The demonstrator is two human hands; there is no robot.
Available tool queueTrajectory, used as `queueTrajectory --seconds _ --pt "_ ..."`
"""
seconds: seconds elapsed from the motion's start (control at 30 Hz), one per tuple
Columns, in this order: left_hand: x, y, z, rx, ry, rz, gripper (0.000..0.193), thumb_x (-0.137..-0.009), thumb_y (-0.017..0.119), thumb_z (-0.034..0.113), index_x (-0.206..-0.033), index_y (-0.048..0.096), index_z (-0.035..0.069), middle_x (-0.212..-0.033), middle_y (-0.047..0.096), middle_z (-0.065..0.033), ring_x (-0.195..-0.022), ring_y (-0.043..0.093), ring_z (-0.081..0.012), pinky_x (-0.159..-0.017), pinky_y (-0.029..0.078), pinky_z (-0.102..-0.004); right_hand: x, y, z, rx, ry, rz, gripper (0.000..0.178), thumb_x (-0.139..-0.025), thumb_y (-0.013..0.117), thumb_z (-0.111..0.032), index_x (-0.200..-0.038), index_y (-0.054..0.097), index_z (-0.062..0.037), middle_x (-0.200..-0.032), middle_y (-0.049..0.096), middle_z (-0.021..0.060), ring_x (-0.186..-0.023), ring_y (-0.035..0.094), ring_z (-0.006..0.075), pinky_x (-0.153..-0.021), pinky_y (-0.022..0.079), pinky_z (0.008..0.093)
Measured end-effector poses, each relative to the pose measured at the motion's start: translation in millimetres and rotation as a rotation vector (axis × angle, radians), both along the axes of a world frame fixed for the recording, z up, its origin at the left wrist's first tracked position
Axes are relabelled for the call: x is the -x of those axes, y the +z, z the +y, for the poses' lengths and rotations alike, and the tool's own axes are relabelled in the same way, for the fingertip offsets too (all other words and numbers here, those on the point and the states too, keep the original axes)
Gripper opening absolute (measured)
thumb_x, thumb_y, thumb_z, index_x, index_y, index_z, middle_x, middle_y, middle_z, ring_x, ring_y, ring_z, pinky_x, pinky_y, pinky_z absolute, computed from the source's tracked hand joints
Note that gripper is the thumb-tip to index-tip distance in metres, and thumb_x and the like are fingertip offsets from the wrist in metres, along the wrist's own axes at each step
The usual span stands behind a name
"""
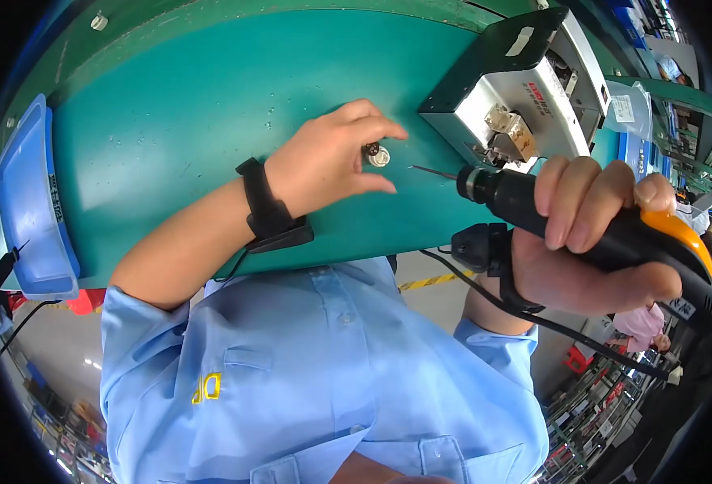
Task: The person picks up a small white component from the conveyor belt, positions it against a stationary fixture, and drives a screw into it using a power screwdriver. After completing the assembly, the person places the finished part back onto the conveyor belt and repeats the process.
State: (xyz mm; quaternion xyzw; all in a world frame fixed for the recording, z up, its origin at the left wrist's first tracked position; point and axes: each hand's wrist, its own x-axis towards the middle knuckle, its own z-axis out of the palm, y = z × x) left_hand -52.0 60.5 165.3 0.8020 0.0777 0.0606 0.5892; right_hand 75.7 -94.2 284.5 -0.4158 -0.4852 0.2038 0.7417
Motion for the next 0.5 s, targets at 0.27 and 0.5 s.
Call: queueTrajectory --seconds 0.27,0.5 --pt "8.1 -5.1 -5.1 -0.141 0.034 -0.275 0.018 -0.074 0.078 0.012 -0.090 0.071 0.010 -0.087 0.060 -0.0034 -0.080 0.059 -0.0207 -0.070 0.050 -0.0346 15.9 2.5 -1.9 0.026 0.018 -0.025 0.060 -0.088 0.059 -0.060 -0.117 0.051 -0.0086 -0.064 0.047 -0.0036 -0.054 0.045 0.0079 -0.055 0.034 0.0247" --pt "6.0 -8.3 -1.8 -0.057 0.031 -0.303 0.010 -0.074 0.078 0.012 -0.083 0.072 0.011 -0.083 0.060 -0.0027 -0.079 0.059 -0.0209 -0.070 0.048 -0.0335 19.0 7.1 -1.7 -0.007 0.008 -0.034 0.057 -0.088 0.062 -0.056 -0.116 0.049 -0.0079 -0.062 0.047 -0.0033 -0.053 0.045 0.0076 -0.054 0.033 0.0239"
